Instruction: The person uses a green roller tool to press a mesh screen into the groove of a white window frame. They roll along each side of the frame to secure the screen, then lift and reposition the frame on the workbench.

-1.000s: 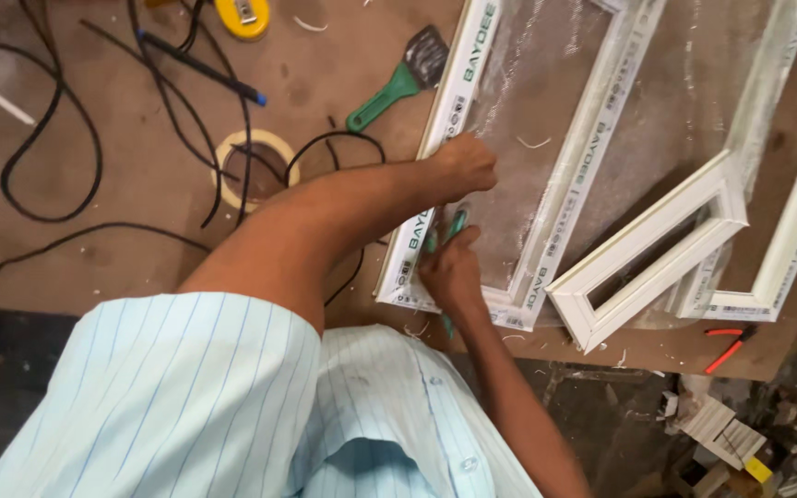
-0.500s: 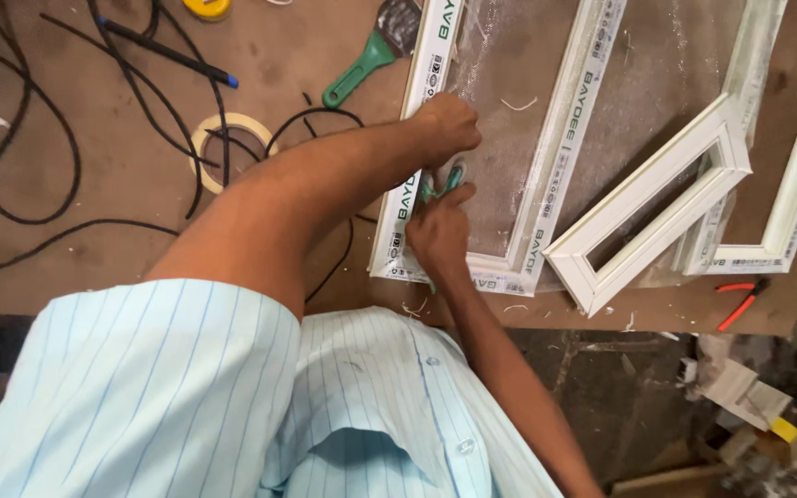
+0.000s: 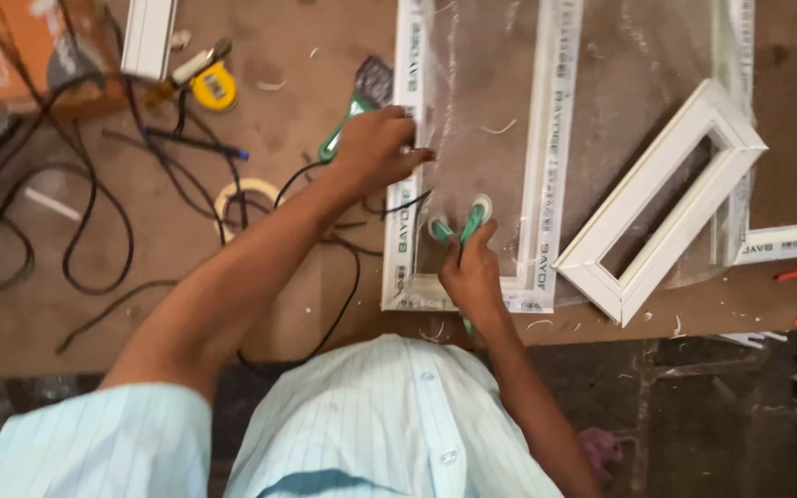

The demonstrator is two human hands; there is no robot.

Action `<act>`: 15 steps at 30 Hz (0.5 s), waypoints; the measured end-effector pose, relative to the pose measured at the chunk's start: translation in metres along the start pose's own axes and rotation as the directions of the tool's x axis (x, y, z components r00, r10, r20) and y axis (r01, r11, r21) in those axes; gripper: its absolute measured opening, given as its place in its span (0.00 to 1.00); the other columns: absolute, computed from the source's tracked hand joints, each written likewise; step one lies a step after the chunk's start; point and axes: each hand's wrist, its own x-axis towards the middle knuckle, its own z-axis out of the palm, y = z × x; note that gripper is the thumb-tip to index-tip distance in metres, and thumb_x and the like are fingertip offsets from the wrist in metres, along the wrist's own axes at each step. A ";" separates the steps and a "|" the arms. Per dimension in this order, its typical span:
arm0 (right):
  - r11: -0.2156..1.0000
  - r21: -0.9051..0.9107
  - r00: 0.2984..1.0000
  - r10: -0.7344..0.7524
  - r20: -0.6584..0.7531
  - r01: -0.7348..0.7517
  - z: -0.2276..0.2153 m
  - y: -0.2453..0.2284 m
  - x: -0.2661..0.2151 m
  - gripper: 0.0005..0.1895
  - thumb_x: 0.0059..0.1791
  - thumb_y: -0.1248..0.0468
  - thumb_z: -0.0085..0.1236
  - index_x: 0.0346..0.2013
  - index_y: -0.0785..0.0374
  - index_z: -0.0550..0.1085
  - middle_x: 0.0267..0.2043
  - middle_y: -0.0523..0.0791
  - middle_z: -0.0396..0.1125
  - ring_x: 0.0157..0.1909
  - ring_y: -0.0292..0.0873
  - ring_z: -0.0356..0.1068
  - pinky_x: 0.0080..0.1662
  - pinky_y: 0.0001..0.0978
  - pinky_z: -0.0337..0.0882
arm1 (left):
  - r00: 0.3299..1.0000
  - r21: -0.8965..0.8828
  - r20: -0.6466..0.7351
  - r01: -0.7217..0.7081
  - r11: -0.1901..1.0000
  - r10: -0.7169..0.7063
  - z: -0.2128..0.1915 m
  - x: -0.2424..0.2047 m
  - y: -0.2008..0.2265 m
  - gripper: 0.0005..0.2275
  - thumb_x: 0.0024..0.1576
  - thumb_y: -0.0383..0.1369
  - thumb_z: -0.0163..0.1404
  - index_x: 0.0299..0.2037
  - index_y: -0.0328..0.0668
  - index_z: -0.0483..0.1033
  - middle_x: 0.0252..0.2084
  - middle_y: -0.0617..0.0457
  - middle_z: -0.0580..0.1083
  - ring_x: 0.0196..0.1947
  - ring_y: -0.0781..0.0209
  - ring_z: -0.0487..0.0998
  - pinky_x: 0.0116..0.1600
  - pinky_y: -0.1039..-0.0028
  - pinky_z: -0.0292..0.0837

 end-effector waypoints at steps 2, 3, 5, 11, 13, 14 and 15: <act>0.999 -0.034 0.997 -0.001 -0.079 -0.001 -0.016 -0.007 0.002 0.33 0.55 0.64 0.47 0.64 0.84 0.46 0.31 0.67 0.69 0.31 0.69 0.72 0.30 0.55 0.70 | 0.983 0.030 -0.077 0.171 0.985 -0.168 -0.018 -0.004 0.000 0.20 0.52 0.53 0.61 0.30 0.42 0.80 0.35 0.49 0.77 0.36 0.45 0.79 0.38 0.55 0.73; 0.999 -0.052 0.994 0.000 -0.112 -0.006 -0.025 -0.007 -0.001 0.35 0.56 0.62 0.48 0.65 0.85 0.45 0.32 0.67 0.69 0.32 0.67 0.73 0.30 0.53 0.71 | 0.966 0.066 -0.064 0.254 0.965 -0.250 -0.023 -0.007 -0.001 0.22 0.51 0.54 0.61 0.31 0.40 0.79 0.36 0.48 0.77 0.35 0.43 0.79 0.37 0.53 0.72; 0.972 0.084 0.968 0.228 -0.108 -0.220 -0.044 0.002 -0.008 0.37 0.56 0.60 0.45 0.68 0.83 0.43 0.31 0.63 0.70 0.27 0.60 0.73 0.29 0.51 0.70 | 0.945 0.111 -0.089 0.322 0.940 -0.314 -0.030 -0.018 -0.002 0.25 0.49 0.55 0.61 0.33 0.37 0.78 0.36 0.44 0.76 0.35 0.40 0.79 0.36 0.52 0.72; 0.889 0.245 0.768 0.457 -0.448 -0.386 -0.093 0.100 -0.058 0.32 0.57 0.55 0.48 0.67 0.73 0.51 0.45 0.59 0.67 0.34 0.54 0.70 0.35 0.50 0.71 | 0.800 -0.054 0.273 0.567 0.822 -0.534 0.019 -0.084 0.006 0.31 0.46 0.58 0.61 0.43 0.33 0.74 0.30 0.42 0.78 0.30 0.47 0.81 0.37 0.59 0.75; 0.952 0.062 0.732 0.272 -0.625 -0.300 -0.101 0.138 -0.082 0.29 0.59 0.54 0.56 0.62 0.74 0.59 0.49 0.61 0.67 0.44 0.56 0.71 0.47 0.50 0.72 | 0.756 -0.169 0.342 0.633 0.755 -0.557 0.044 -0.108 0.015 0.32 0.45 0.57 0.62 0.44 0.33 0.74 0.27 0.46 0.78 0.26 0.53 0.82 0.34 0.65 0.76; 0.951 0.054 0.713 0.265 -0.650 -0.305 -0.103 0.153 -0.092 0.31 0.56 0.54 0.60 0.62 0.74 0.59 0.49 0.61 0.68 0.47 0.56 0.72 0.50 0.51 0.72 | 0.722 -0.231 0.376 0.680 0.696 -0.581 0.054 -0.119 0.020 0.31 0.43 0.55 0.63 0.44 0.34 0.74 0.25 0.49 0.78 0.24 0.56 0.82 0.32 0.66 0.76; 0.950 0.044 0.693 0.257 -0.674 -0.309 -0.104 0.165 -0.098 0.34 0.54 0.53 0.64 0.61 0.74 0.59 0.49 0.61 0.68 0.49 0.57 0.72 0.53 0.51 0.72 | 0.702 -0.216 0.390 0.698 0.683 -0.595 0.060 -0.128 0.023 0.30 0.45 0.53 0.63 0.45 0.34 0.73 0.25 0.48 0.77 0.23 0.57 0.81 0.31 0.67 0.75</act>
